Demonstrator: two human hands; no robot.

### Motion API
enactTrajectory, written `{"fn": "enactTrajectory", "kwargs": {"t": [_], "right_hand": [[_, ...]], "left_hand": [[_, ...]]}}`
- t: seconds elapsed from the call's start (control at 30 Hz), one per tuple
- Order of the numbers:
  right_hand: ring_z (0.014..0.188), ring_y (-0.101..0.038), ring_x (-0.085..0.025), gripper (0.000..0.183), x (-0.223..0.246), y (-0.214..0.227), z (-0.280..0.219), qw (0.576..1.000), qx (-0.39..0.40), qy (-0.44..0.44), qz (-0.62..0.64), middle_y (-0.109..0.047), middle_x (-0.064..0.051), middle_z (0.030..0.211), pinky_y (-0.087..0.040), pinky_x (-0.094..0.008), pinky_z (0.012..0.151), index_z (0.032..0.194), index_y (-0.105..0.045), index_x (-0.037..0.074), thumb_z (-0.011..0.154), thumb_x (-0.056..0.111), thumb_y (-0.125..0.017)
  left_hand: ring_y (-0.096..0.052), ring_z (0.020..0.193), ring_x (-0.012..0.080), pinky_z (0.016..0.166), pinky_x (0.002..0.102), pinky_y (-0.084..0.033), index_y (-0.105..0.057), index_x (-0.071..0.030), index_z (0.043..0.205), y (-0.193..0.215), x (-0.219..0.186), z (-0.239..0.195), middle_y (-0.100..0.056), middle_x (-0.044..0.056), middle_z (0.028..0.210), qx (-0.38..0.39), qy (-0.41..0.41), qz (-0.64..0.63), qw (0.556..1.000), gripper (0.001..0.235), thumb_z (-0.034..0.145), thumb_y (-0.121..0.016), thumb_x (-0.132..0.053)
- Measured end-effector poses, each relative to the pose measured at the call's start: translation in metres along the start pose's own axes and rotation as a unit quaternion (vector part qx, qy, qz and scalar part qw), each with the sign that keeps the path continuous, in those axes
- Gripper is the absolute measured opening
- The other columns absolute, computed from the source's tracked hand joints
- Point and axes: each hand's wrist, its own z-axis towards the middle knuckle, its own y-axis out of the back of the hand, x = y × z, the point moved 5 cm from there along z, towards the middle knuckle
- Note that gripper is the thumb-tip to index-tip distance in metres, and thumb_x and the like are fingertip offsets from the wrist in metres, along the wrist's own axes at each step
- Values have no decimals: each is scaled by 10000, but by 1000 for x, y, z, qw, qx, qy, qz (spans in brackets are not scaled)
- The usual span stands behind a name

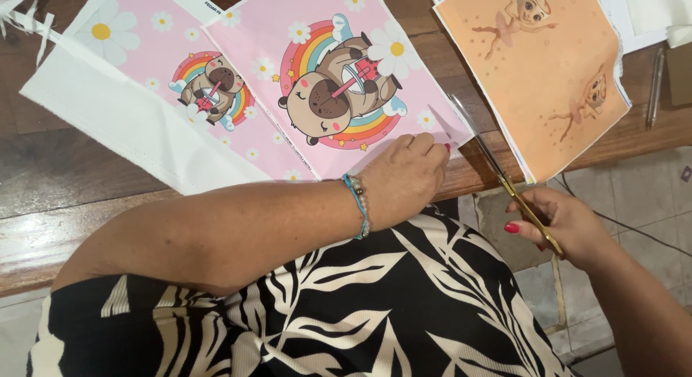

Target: The person uses gold-handled scissors to cut printed paper sheets featuring a cartoon capybara design. They trim the edges of the sheets, rotate them to cut different sides, and stack the finished pieces on the table.

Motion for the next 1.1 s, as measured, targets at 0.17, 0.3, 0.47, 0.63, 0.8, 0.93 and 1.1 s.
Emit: {"fn": "enactTrajectory", "kwargs": {"t": [0.17,0.3,0.47,0.63,0.8,0.93,1.1], "right_hand": [[537,-479,-198,341,5,-3,5,1000,-2,16,3,-584,-105,702,-414,-333,437,1039,-718,23,762,153,-870],[630,-527,-199,337,13,-5,0,999,-27,-17,-19,-604,-102,747,-437,-343,465,1043,-727,25,766,137,-883],[646,-565,-208,331,8,-6,0,999,-44,-31,-5,-691,-128,807,-438,-345,443,1045,-732,12,767,116,-878],[626,-533,-187,345,4,-6,4,998,-49,-27,-22,-642,-97,759,-438,-344,446,1049,-720,34,763,114,-895],[561,-403,-125,321,10,-7,7,998,-52,31,-30,-472,-7,635,-311,-269,505,965,-717,80,732,163,-921],[530,-471,-176,328,18,-9,1,998,-63,-4,-20,-612,-81,664,-366,-325,425,1012,-723,28,760,146,-898],[497,-422,-168,306,21,-9,-1,997,-67,-14,-23,-529,-63,614,-360,-330,389,975,-719,42,754,142,-906]], "left_hand": [[-489,853,262,690,394,-410,-682,-102,837,-2,0,-1,-553,47,876,-1,5,2,1000,142,935,-589,-59],[-485,850,263,704,394,-417,-672,-105,816,-4,0,-1,-549,47,869,-8,10,-5,1000,168,936,-576,-36],[-489,862,267,707,394,-420,-690,-101,839,-5,0,-1,-553,47,879,-1,5,-4,1000,149,924,-585,-39],[-490,871,277,722,404,-428,-693,-85,830,-8,0,-3,-555,57,888,-13,14,-19,1000,148,910,-586,-21],[-483,848,272,700,397,-408,-677,-111,800,-4,-1,-3,-544,47,863,-21,10,-8,1000,171,896,-584,-5],[-485,842,271,672,397,-402,-674,-121,784,-5,0,-3,-544,41,855,-28,3,-16,999,191,925,-597,-17],[-486,862,274,692,392,-415,-692,-112,807,-8,-1,-3,-543,47,881,-15,6,-7,1000,155,880,-603,-8]]}}
